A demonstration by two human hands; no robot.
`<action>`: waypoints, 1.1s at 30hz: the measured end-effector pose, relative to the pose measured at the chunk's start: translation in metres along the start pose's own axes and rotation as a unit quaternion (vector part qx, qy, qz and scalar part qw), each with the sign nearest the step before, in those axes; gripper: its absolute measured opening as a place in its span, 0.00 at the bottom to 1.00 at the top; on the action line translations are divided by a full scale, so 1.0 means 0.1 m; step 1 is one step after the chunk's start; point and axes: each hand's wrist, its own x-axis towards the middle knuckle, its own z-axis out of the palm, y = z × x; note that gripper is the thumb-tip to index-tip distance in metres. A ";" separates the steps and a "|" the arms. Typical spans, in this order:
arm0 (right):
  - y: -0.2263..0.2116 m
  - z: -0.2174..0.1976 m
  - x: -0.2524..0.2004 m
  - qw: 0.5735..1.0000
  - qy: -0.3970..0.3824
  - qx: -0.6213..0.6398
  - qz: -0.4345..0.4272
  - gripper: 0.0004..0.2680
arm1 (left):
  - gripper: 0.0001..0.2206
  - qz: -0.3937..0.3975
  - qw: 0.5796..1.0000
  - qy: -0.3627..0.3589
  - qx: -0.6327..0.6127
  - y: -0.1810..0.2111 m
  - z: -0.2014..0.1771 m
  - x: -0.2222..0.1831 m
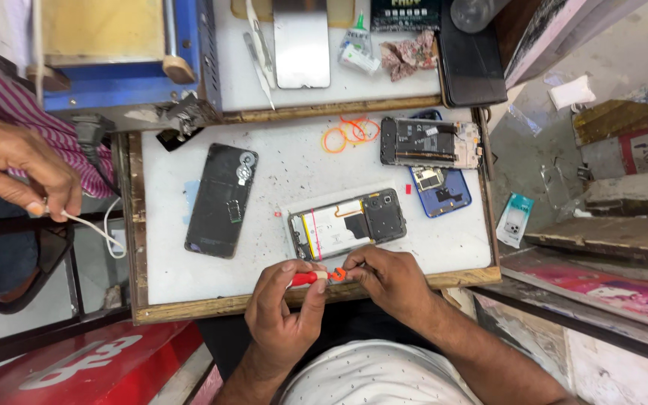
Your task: The person applies adhesive from a red tube to the internal frame of a disassembled smartphone. They repeatedly squeeze the tube, wipe the tip, and apply small amounts of adhesive to specific areas inside the phone chassis.
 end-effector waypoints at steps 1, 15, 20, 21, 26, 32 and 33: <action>0.01 0.00 -0.02 1.000 0.001 0.003 -0.002 0.05 | 0.27 0.000 1.000 -0.004 0.000 0.01 0.01 -0.01; 0.07 0.01 -0.03 1.000 0.015 0.007 -0.005 0.06 | 0.26 0.115 0.983 -0.056 0.131 0.12 0.09 0.15; 0.06 0.00 -0.03 0.999 0.031 0.015 -0.007 0.09 | 0.27 0.094 0.987 -0.060 0.118 0.10 0.12 0.19; 0.05 -0.02 -0.02 0.999 0.036 0.037 -0.010 0.12 | 0.28 0.094 0.988 -0.057 0.107 0.09 0.13 0.22; -0.02 -0.25 -0.04 0.986 0.157 0.038 -0.024 0.21 | 0.28 0.083 0.991 -0.031 0.104 -0.04 0.22 0.54; -0.08 -0.43 -0.05 0.972 0.215 -0.091 0.011 0.17 | 0.28 0.063 0.989 -0.042 0.123 -0.26 0.52 0.91; -0.08 -0.42 -0.05 0.973 0.211 -0.092 0.010 0.16 | 0.28 0.068 0.988 -0.047 0.130 -0.28 0.55 0.92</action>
